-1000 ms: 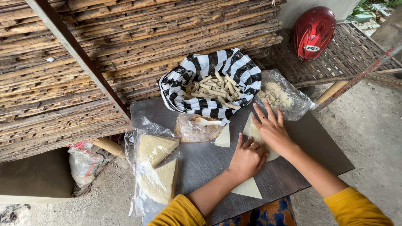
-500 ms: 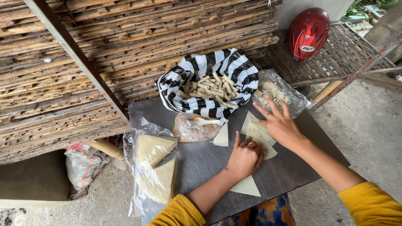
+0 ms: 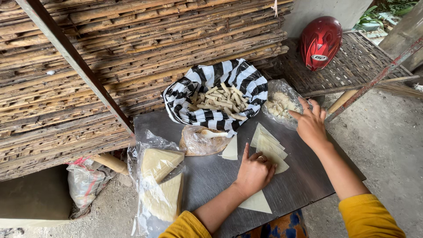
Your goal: The person folds triangular pastry sheets by hand, adds a filling mixture using a spoon, and seals the edges on a metal table.
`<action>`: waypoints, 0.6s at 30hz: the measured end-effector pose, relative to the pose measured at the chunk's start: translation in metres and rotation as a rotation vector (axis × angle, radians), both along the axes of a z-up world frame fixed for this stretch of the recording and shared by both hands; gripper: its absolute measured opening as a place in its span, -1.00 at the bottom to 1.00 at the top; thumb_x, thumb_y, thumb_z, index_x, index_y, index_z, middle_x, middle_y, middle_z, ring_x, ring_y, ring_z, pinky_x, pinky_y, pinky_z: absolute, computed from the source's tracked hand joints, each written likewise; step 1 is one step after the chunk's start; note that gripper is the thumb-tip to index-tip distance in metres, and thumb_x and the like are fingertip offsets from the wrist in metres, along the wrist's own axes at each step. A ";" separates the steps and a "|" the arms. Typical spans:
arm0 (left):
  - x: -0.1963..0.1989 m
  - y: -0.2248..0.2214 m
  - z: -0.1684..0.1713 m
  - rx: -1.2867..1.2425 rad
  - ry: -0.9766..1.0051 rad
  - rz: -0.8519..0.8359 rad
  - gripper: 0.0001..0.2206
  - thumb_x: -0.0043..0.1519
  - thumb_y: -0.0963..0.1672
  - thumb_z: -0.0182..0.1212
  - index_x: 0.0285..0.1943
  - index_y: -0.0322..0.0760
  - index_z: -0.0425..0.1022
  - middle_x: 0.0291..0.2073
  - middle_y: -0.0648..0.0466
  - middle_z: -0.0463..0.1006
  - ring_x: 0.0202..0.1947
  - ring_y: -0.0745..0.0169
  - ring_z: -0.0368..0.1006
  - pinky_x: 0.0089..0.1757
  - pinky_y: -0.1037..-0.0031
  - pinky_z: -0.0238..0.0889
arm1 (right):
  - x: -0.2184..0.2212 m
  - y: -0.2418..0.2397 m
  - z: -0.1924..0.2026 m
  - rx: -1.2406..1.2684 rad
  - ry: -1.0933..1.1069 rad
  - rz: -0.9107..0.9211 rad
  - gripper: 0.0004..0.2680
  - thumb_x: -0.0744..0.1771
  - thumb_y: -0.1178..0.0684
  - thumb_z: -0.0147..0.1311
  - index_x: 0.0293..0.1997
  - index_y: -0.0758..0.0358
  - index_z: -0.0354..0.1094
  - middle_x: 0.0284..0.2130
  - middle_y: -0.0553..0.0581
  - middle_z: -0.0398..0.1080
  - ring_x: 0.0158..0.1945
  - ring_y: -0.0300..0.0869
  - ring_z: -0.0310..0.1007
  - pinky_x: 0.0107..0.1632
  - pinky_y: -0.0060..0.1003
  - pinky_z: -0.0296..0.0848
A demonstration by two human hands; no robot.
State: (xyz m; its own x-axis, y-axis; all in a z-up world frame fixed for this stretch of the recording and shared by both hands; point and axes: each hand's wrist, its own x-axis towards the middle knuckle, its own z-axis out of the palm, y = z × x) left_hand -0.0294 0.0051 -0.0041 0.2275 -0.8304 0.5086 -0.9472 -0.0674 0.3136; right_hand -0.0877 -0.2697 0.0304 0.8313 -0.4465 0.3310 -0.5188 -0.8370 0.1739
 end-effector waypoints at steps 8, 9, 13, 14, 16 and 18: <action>0.001 0.001 0.000 -0.016 0.012 -0.007 -0.71 0.34 -0.06 0.13 -0.36 -0.22 0.68 -0.31 0.01 0.64 0.05 0.05 0.54 0.37 -0.27 -0.18 | 0.012 -0.005 0.000 0.028 0.025 0.011 -0.67 0.23 0.25 0.14 0.05 -0.03 0.57 0.47 0.22 0.04 0.51 0.19 -0.13 0.38 0.07 -0.04; 0.001 0.001 0.000 -0.009 0.002 -0.008 -0.72 0.34 -0.06 0.13 -0.35 -0.23 0.68 -0.31 0.02 0.64 0.04 0.05 0.54 0.37 -0.26 -0.18 | 0.011 -0.001 0.005 0.057 0.027 -0.003 -0.70 0.20 0.15 0.21 0.03 0.02 0.57 0.45 0.25 0.04 0.50 0.20 -0.15 0.37 0.08 -0.05; 0.002 0.001 0.001 -0.016 -0.026 0.003 -0.72 0.34 -0.06 0.14 -0.33 -0.24 0.67 -0.31 0.03 0.64 0.01 0.05 0.54 0.37 -0.24 -0.15 | 0.003 0.019 0.021 0.081 -0.080 -0.003 -0.65 0.19 0.33 0.15 0.01 0.05 0.58 0.44 0.21 0.10 0.52 0.14 -0.13 0.39 0.09 -0.04; 0.001 0.001 0.000 -0.023 -0.029 0.001 -0.73 0.34 -0.06 0.14 -0.33 -0.24 0.67 -0.31 0.03 0.64 0.01 0.05 0.54 0.37 -0.23 -0.14 | 0.001 0.025 0.021 0.089 -0.103 0.037 -0.64 0.20 0.36 0.12 0.00 0.04 0.58 0.44 0.17 0.13 0.52 0.10 -0.12 0.42 0.07 -0.04; 0.001 0.001 -0.001 -0.020 -0.011 0.000 -0.72 0.34 -0.06 0.14 -0.33 -0.23 0.67 -0.32 0.03 0.63 0.01 0.05 0.55 0.38 -0.22 -0.12 | -0.001 0.040 0.018 0.106 -0.151 0.114 -0.63 0.22 0.42 0.07 -0.02 0.02 0.59 0.43 0.08 0.18 0.53 0.03 -0.08 0.49 0.05 -0.05; 0.002 0.000 -0.002 -0.031 -0.009 0.000 -0.72 0.34 -0.05 0.14 -0.33 -0.23 0.67 -0.32 0.02 0.63 0.01 0.05 0.55 0.37 -0.22 -0.11 | 0.001 0.061 0.012 0.155 -0.153 0.258 -0.60 0.22 0.44 0.05 -0.02 -0.02 0.60 0.42 0.07 0.17 0.49 0.05 -0.09 0.45 0.08 -0.09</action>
